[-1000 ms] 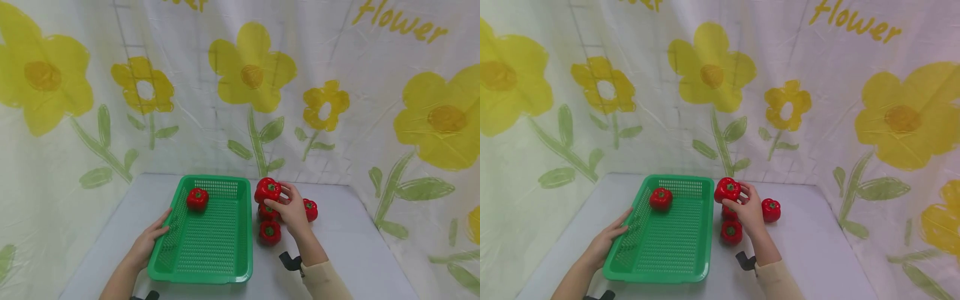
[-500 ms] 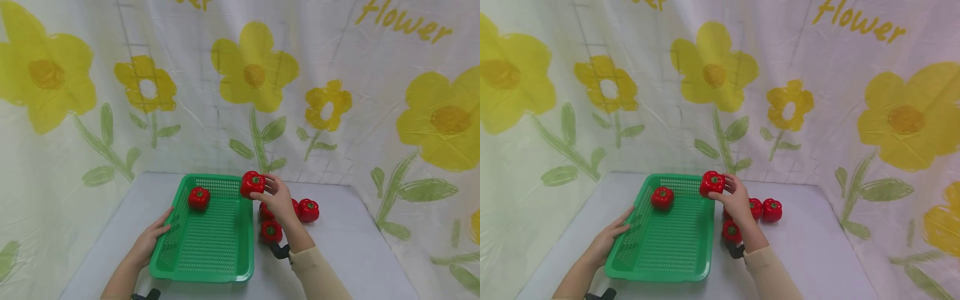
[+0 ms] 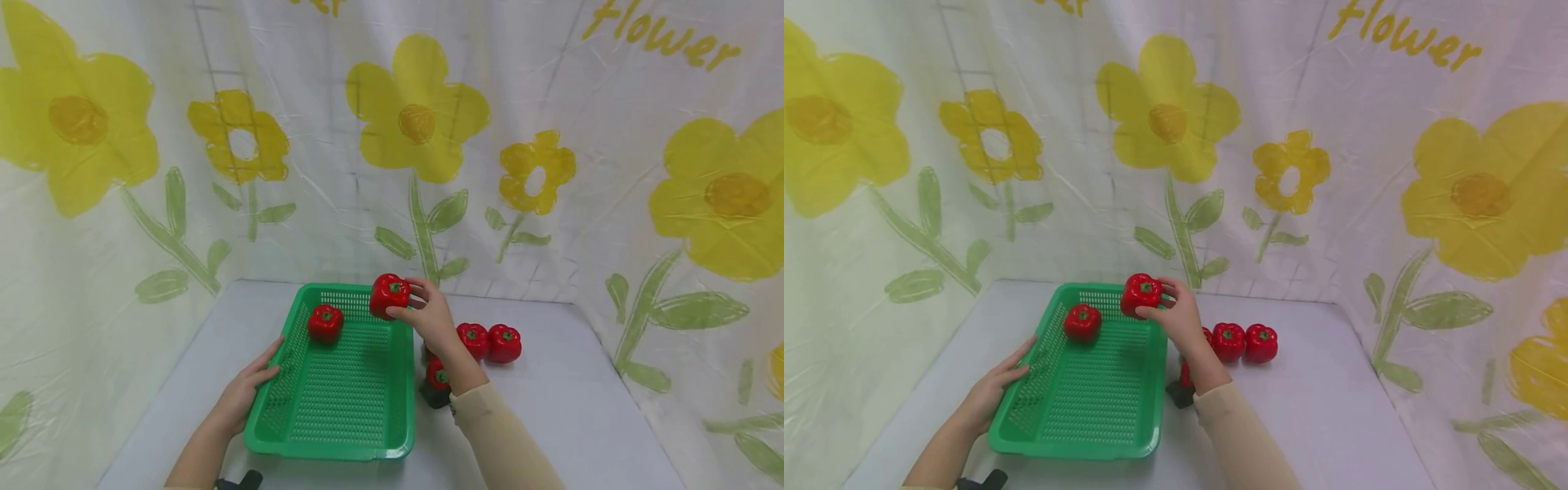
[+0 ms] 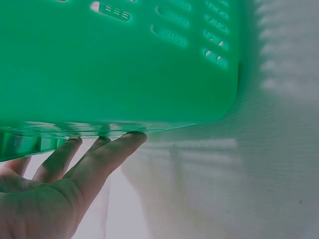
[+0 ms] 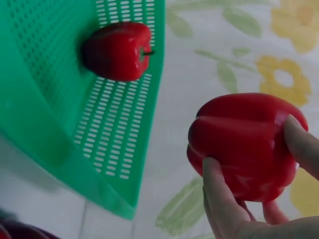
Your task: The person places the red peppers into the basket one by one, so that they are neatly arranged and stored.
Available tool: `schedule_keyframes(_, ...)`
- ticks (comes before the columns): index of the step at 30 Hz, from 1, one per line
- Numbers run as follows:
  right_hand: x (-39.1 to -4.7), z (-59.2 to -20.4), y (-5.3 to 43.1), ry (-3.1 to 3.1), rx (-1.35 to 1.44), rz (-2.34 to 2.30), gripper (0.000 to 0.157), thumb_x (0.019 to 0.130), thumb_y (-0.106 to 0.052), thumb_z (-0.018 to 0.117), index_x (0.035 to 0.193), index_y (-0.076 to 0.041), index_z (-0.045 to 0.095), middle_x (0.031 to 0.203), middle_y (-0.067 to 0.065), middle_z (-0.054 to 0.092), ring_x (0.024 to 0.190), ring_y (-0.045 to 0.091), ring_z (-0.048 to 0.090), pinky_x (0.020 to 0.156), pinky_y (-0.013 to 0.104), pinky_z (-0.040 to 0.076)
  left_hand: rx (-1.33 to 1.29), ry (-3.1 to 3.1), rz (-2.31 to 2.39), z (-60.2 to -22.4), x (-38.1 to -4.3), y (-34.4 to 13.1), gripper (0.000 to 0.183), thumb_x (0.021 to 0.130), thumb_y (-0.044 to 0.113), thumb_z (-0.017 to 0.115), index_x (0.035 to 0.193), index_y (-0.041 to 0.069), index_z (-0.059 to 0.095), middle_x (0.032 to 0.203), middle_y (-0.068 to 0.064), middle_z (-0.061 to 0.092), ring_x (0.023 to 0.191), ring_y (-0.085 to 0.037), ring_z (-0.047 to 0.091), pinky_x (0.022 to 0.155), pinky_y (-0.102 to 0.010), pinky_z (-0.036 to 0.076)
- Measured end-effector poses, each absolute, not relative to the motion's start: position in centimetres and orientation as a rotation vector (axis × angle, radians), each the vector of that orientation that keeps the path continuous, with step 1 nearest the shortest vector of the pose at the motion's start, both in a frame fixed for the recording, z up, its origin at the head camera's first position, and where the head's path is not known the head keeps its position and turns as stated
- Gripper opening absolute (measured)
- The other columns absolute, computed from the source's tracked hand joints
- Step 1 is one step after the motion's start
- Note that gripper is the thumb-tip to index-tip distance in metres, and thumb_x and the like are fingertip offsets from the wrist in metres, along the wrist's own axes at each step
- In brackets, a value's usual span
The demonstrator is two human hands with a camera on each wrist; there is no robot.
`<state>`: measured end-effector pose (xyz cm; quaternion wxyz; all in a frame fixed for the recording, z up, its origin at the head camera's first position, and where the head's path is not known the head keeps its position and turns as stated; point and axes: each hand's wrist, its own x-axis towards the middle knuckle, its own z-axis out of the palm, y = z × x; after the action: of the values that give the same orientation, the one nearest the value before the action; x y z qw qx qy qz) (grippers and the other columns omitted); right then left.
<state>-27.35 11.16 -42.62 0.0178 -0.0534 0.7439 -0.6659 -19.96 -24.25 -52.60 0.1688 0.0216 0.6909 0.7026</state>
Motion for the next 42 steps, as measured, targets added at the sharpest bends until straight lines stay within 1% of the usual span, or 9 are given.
schedule_keyframes(4, -28.2, -42.6, 10.2, 2.348, -0.142, -2.057, 0.071, 0.081, -0.021, 0.086, 0.143, -0.016, 0.051, 0.143, 0.009, 0.055, 0.129, 0.036, 0.056, 0.096, 0.047, 0.058, 0.059, 1.964, 1.999, -52.6, -20.0, -24.2, 0.056, 0.111, 0.027, 0.033, 0.163, 0.035, 0.015, 0.171, -0.003, -0.005, 0.156, -0.038, -0.003, 0.119, -0.056, 0.027)
schedule_keyframes(13, -30.0, -43.0, 7.4, 2.348, -0.102, -2.01, 0.07, 0.079, -0.009, 0.086, 0.14, -0.012, 0.052, 0.144, 0.012, 0.054, 0.127, 0.036, 0.058, 0.094, 0.046, 0.059, 0.04, 1.973, 2.005, -52.9, -19.9, -24.5, 0.055, 0.111, 0.026, 0.032, 0.162, 0.036, 0.015, 0.171, -0.003, -0.004, 0.156, -0.037, -0.002, 0.119, -0.056, 0.026)
schedule_keyframes(19, -31.1, -44.3, 5.4, 2.351, -0.014, -1.926, 0.069, 0.076, 0.0, 0.085, 0.137, -0.013, 0.056, 0.143, 0.014, 0.055, 0.12, 0.034, 0.06, 0.086, 0.04, 0.062, 0.03, 1.981, 2.002, -52.9, -19.8, -24.7, 0.055, 0.11, 0.026, 0.032, 0.162, 0.035, 0.016, 0.171, -0.003, -0.004, 0.156, -0.038, -0.003, 0.119, -0.056, 0.026)
schedule_keyframes(23, -31.4, -45.0, 4.6, 2.285, 0.041, -1.934, 0.068, 0.075, 0.006, 0.084, 0.135, -0.009, 0.057, 0.14, 0.019, 0.055, 0.12, 0.035, 0.06, 0.08, 0.039, 0.064, 0.042, 1.972, 2.003, -52.8, -19.7, -24.8, 0.056, 0.11, 0.027, 0.033, 0.163, 0.034, 0.014, 0.171, -0.003, -0.006, 0.156, -0.038, -0.006, 0.12, -0.056, 0.022)
schedule_keyframes(27, -31.5, -45.3, 4.1, 2.26, 0.078, -1.955, 0.07, 0.075, 0.01, 0.083, 0.137, -0.007, 0.055, 0.136, 0.021, 0.054, 0.116, 0.037, 0.062, 0.077, 0.038, 0.064, 0.046, 1.965, 2.013, -52.9, -19.7, -24.7, 0.056, 0.11, 0.026, 0.033, 0.163, 0.034, 0.015, 0.171, -0.003, -0.005, 0.156, -0.038, -0.005, 0.119, -0.057, 0.024)
schedule_keyframes(34, -31.7, -46.4, 3.5, 2.397, 0.168, -1.749, 0.071, 0.073, 0.005, 0.086, 0.135, -0.006, 0.054, 0.129, 0.021, 0.059, 0.101, 0.031, 0.067, 0.074, 0.038, 0.064, 0.053, 1.962, 2.021, -53.0, -19.8, -24.7, 0.056, 0.11, 0.024, 0.033, 0.163, 0.033, 0.015, 0.171, -0.002, -0.004, 0.156, -0.037, -0.005, 0.119, -0.055, 0.025)
schedule_keyframes(38, -31.8, -47.0, 3.2, 2.434, 0.201, -1.652, 0.07, 0.073, 0.004, 0.086, 0.135, -0.006, 0.054, 0.132, 0.02, 0.058, 0.089, 0.027, 0.067, 0.071, 0.038, 0.063, 0.042, 1.961, 2.018, -52.9, -19.8, -24.6, 0.056, 0.11, 0.026, 0.033, 0.163, 0.034, 0.015, 0.171, -0.003, -0.005, 0.156, -0.038, -0.006, 0.12, -0.057, 0.023)
schedule_keyframes(40, -31.9, -47.2, 3.2, 2.437, 0.221, -1.637, 0.07, 0.073, 0.005, 0.086, 0.134, -0.006, 0.054, 0.133, 0.02, 0.057, 0.087, 0.028, 0.068, 0.068, 0.037, 0.063, 0.043, 1.963, 2.015, -52.8, -19.9, -24.5, 0.056, 0.11, 0.026, 0.034, 0.163, 0.034, 0.016, 0.171, -0.003, -0.005, 0.156, -0.038, -0.006, 0.121, -0.058, 0.021)
schedule_keyframes(42, -32.1, -47.3, 3.1, 2.435, 0.247, -1.644, 0.07, 0.072, 0.008, 0.085, 0.134, -0.004, 0.054, 0.133, 0.021, 0.057, 0.092, 0.028, 0.065, 0.066, 0.036, 0.063, 0.045, 1.961, 2.016, -52.7, -20.0, -24.3, 0.056, 0.11, 0.027, 0.035, 0.162, 0.035, 0.016, 0.171, -0.004, -0.005, 0.156, -0.039, -0.005, 0.121, -0.059, 0.021)
